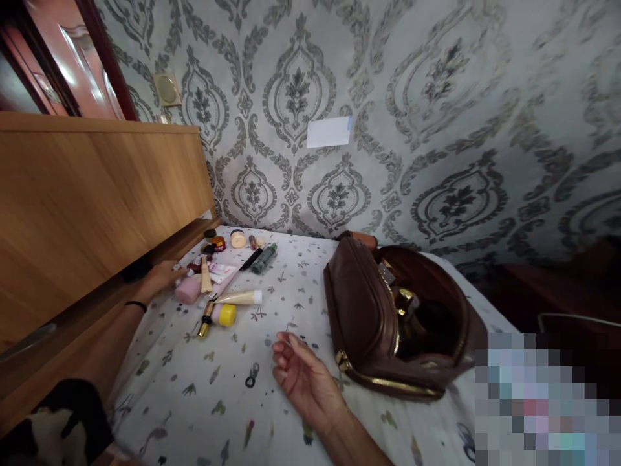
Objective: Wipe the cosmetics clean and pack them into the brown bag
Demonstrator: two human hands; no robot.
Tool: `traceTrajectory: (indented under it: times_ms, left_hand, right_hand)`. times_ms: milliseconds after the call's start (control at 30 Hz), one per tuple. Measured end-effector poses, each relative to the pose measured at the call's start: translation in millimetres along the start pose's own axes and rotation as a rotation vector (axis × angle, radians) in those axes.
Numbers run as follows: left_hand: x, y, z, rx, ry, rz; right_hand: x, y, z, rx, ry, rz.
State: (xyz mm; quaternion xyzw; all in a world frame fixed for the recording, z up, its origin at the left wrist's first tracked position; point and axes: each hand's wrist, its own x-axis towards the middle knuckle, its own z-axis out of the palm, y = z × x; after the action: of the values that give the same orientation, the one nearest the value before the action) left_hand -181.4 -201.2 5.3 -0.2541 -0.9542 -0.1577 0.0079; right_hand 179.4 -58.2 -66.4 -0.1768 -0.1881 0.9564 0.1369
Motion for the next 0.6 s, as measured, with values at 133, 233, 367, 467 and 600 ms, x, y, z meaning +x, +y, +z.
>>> traceTrajectory:
  times_ms: [133, 233, 367, 467, 600]
  left_hand:
    - [9, -2, 24.7, 0.071, -0.075, -0.005]
    - [13, 1, 30.4, 0.121, -0.103, -0.013]
    - [17, 2, 19.2, 0.144, -0.117, 0.007]
    - [21, 1, -0.8, 0.127, -0.048, 0.029]
    - [18, 6, -40.5, 0.077, 0.098, 0.087]
  right_hand:
    - [0, 1, -2, 0.018, -0.003, -0.003]
    - [-1, 1, 0, 0.020, -0.004, -0.006]
    - [-1, 1, 1, 0.021, -0.016, -0.015]
    - [-1, 1, 0, 0.014, -0.031, -0.019]
    - [1, 2, -2, 0.006, -0.041, -0.031]
